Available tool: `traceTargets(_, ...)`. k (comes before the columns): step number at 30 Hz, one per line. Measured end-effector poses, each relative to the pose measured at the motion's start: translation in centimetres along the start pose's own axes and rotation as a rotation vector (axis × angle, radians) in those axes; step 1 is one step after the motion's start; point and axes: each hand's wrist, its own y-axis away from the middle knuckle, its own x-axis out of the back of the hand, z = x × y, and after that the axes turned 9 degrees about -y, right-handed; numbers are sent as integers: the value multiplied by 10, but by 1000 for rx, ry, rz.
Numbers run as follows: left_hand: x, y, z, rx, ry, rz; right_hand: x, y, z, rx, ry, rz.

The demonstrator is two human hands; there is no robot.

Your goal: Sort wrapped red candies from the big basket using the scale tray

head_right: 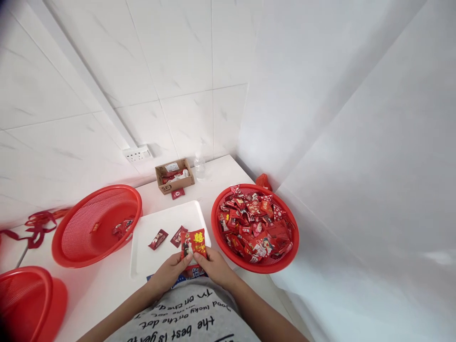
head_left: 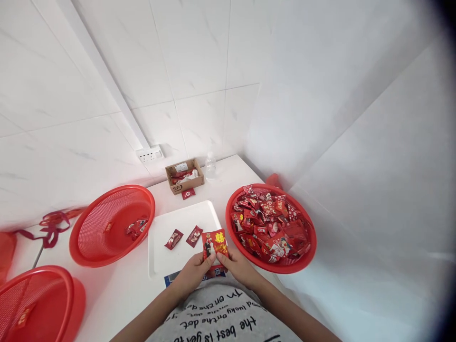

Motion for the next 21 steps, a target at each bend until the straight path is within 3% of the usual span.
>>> traceTargets(3,2,1,5,-4,15,-5,1,-1,1,4,42,5)
traceTargets(11,4,-6,4,52,341,93,1,1,-3,-43,131,-101)
traceTargets(18,2,-8,-1,-2,293,103,3,-2,-2,0,-120,-48)
traceTargets(21,0,-7,-2,-36,225,75,4,-3,0,10,-118,1)
